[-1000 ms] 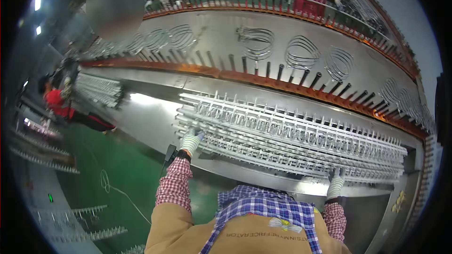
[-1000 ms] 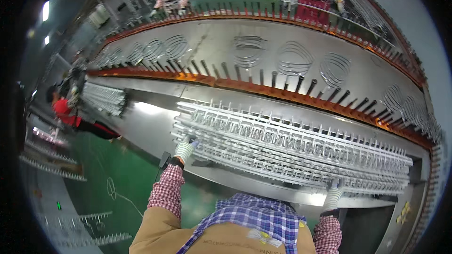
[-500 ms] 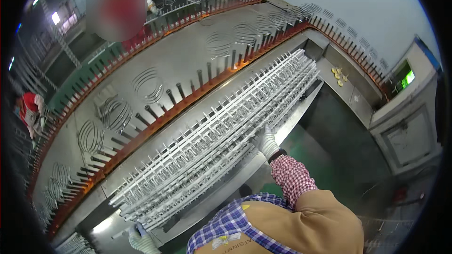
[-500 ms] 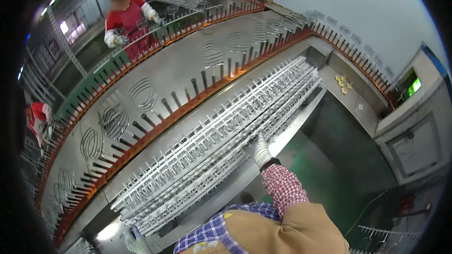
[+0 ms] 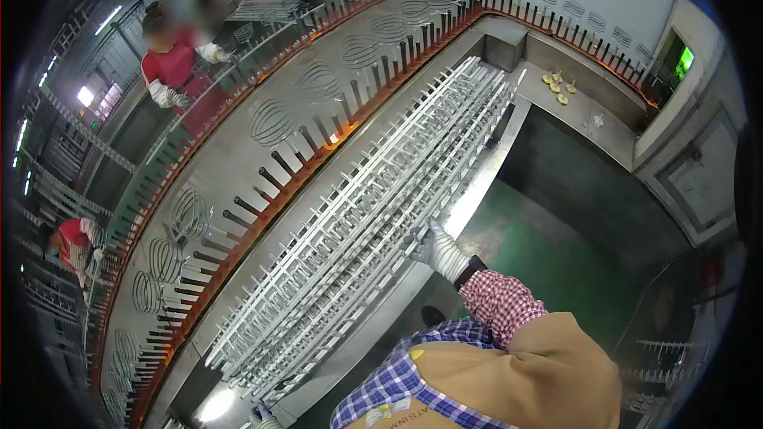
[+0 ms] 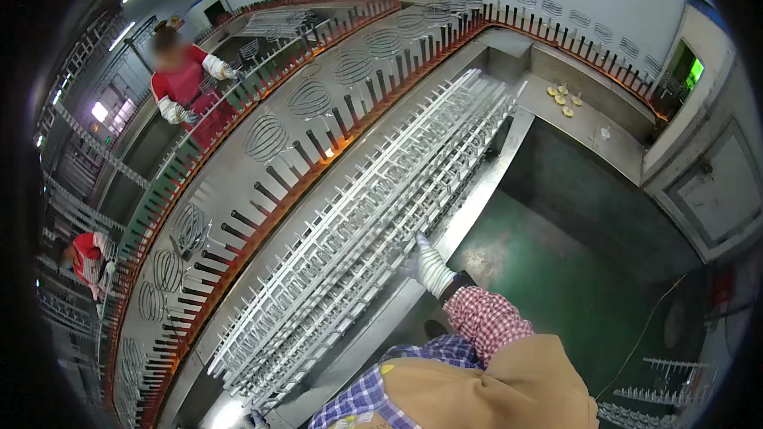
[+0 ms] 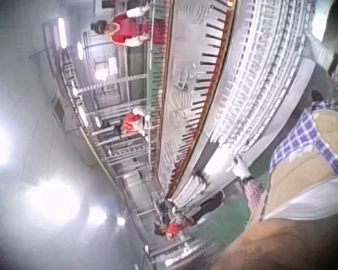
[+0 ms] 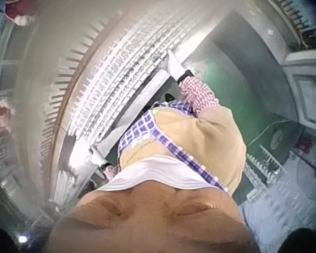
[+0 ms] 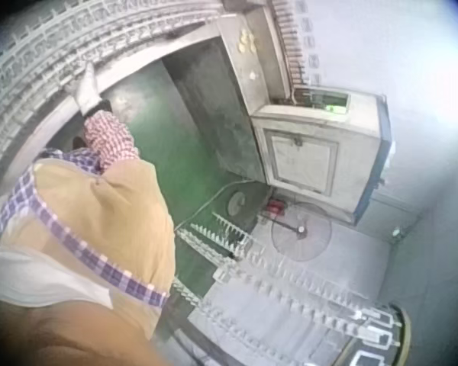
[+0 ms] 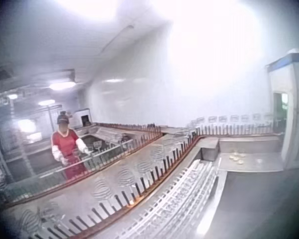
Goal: The person attaches metal wire frames onto a metal hanging rack by hand and hangs the loaded rack onto an overhead conveyor line.
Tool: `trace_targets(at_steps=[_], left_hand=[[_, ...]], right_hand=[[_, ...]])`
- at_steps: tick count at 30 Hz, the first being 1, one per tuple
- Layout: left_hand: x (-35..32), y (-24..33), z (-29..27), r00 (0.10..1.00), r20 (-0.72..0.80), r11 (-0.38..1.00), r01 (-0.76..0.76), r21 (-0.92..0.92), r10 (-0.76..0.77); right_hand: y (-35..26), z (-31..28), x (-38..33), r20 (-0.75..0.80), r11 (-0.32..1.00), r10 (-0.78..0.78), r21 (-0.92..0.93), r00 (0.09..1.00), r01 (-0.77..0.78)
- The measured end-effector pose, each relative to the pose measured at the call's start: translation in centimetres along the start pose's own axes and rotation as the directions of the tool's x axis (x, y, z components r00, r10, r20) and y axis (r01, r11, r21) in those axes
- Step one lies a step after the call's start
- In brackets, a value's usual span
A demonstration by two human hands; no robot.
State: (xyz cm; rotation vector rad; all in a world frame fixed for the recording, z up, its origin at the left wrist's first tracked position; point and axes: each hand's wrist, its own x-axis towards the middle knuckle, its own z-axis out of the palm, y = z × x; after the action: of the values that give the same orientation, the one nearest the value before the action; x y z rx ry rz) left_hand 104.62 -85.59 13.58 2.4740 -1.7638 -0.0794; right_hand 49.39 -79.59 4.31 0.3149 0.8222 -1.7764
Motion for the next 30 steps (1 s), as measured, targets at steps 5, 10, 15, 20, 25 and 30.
trace_targets(at_steps=[5, 10, 15, 20, 25, 30], left_hand=[[-0.3, 1.1, 1.4, 0.973, 0.192, 0.672, 0.227, -0.704, -0.127], [3.3, -1.0, 5.8, 0.996, -0.086, 0.613, -0.068, -0.787, 0.000], [3.7, -1.2, 7.8, 0.991, -0.123, 0.828, -0.025, -0.560, -0.053], [2.4, -1.2, 6.7, 0.982, -0.091, 0.864, -0.189, -0.467, 0.166], [3.2, -1.8, 8.8, 0.972, -0.178, 0.845, -0.225, -0.485, 0.156], [2.5, -2.3, 10.3, 0.988, -0.118, 0.724, -0.152, -0.673, 0.098]], right_hand=[[0.2, -5.8, 3.2, 0.103, 0.987, -0.159, 0.004, 0.982, 0.159], [-0.4, -0.3, -3.4, 0.040, 0.936, -0.121, -0.328, 0.992, 0.127], [2.1, 0.2, -5.3, -0.048, 0.851, -0.144, -0.516, 0.988, 0.099], [5.1, 6.3, -7.6, 0.050, 0.701, -0.298, -0.666, 0.953, 0.254], [8.8, 11.8, -7.6, 0.312, 0.552, -0.175, -0.754, 0.934, 0.355], [8.0, 15.9, -7.2, 0.377, 0.438, -0.176, -0.797, 0.909, 0.415]])
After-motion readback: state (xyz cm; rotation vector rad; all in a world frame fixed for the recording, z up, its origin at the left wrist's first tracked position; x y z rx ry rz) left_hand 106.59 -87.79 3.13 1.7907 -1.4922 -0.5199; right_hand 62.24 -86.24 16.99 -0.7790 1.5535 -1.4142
